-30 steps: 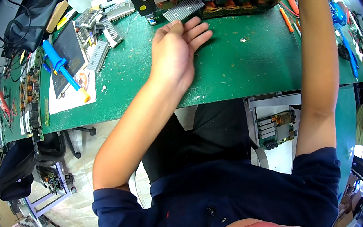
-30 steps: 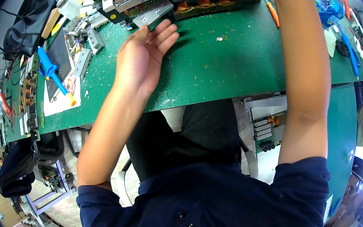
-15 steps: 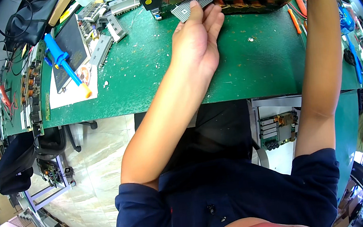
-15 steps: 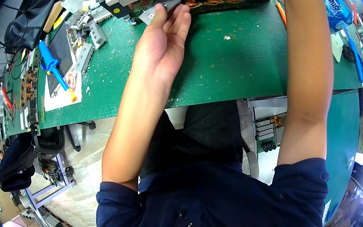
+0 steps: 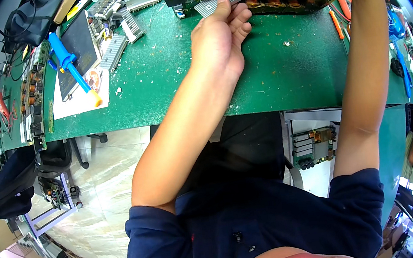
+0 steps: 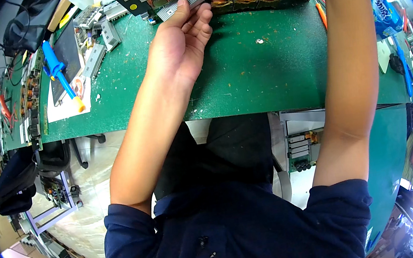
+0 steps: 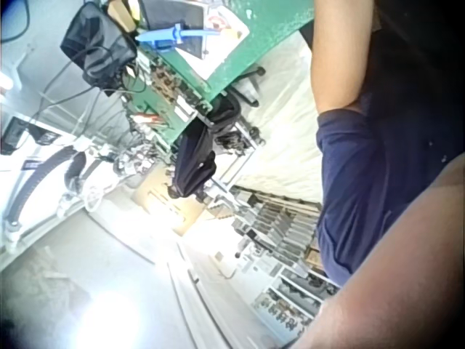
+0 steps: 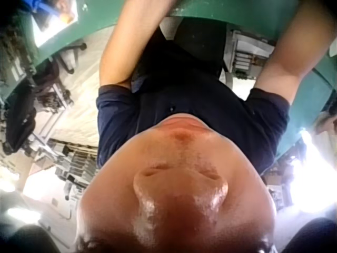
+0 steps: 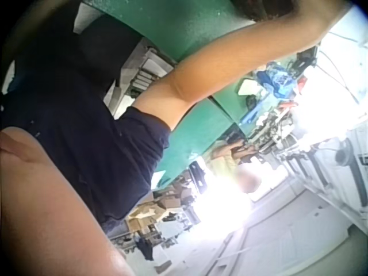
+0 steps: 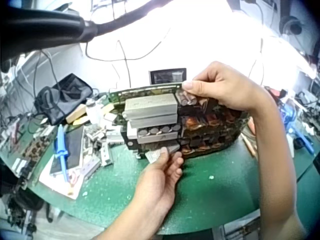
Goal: The person solders components on a circuit board and then uses a screwdriver to work on internal parts of an electronic device.
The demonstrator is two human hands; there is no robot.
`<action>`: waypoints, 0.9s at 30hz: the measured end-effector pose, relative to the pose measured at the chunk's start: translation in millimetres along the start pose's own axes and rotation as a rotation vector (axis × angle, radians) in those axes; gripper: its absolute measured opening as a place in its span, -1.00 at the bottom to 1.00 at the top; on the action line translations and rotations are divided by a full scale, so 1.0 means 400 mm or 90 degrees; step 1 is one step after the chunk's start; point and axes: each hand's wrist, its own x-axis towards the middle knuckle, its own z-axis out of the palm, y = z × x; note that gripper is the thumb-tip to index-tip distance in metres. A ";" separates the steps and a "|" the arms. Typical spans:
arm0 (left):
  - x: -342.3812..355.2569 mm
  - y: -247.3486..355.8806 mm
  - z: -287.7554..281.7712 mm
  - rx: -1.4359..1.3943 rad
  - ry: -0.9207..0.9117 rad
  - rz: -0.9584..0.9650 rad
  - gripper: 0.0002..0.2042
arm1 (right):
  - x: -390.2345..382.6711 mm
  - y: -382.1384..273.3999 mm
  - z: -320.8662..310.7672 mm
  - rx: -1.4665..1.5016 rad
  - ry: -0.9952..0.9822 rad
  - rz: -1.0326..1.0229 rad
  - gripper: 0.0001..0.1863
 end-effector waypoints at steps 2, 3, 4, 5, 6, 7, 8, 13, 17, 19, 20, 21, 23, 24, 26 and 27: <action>-0.003 0.007 0.006 -0.009 0.013 -0.007 -0.71 | 0.005 0.000 -0.002 -0.005 0.004 0.004 -0.56; -0.004 0.010 0.008 -0.014 0.019 -0.011 -0.71 | 0.014 0.001 -0.022 0.013 -0.031 0.040 -0.56; -0.003 0.012 0.007 -0.014 0.020 -0.011 -0.71 | 0.019 0.003 -0.033 0.031 -0.066 0.076 -0.56; -0.003 0.014 0.006 -0.014 0.021 -0.012 -0.71 | 0.020 0.003 -0.034 0.033 -0.067 0.077 -0.56; -0.002 0.015 0.007 -0.015 0.022 -0.013 -0.71 | 0.020 0.002 -0.035 0.035 -0.068 0.078 -0.56; -0.003 0.014 0.006 -0.027 0.018 -0.018 -0.70 | 0.018 0.002 -0.033 0.037 -0.070 0.082 -0.56; -0.004 0.013 0.007 -0.039 0.013 -0.023 -0.69 | 0.016 0.002 -0.030 0.029 -0.059 0.069 -0.56; -0.018 -0.003 0.014 -0.138 0.001 -0.035 -0.62 | 0.037 -0.010 -0.037 -0.036 -0.101 0.086 -0.55; -0.115 -0.005 0.013 -0.115 -0.016 -0.115 -0.58 | 0.025 0.016 -0.035 -0.003 -0.077 0.060 -0.54; -0.164 0.001 -0.011 -0.034 -0.048 -0.056 -0.59 | 0.029 0.026 -0.033 0.017 -0.080 0.070 -0.54; -0.187 0.008 -0.027 0.008 -0.063 -0.025 -0.59 | 0.027 0.030 -0.030 0.033 -0.077 0.065 -0.55; -0.210 0.017 -0.046 0.069 -0.081 0.051 -0.61 | 0.024 0.035 -0.025 0.049 -0.075 0.059 -0.55; -0.253 0.053 -0.067 0.253 -0.046 0.286 -0.72 | 0.028 0.019 -0.024 0.037 -0.064 0.075 -0.58; -0.246 0.063 -0.088 0.340 -0.028 0.490 -0.72 | 0.034 0.014 -0.020 0.045 -0.063 0.065 -0.57; -0.217 0.122 -0.098 0.529 -0.040 0.787 -0.59 | 0.014 0.000 -0.048 0.021 -0.056 0.072 -0.57; -0.198 0.161 -0.087 0.584 -0.074 0.842 -0.57 | 0.013 0.019 -0.048 0.052 -0.041 0.084 -0.59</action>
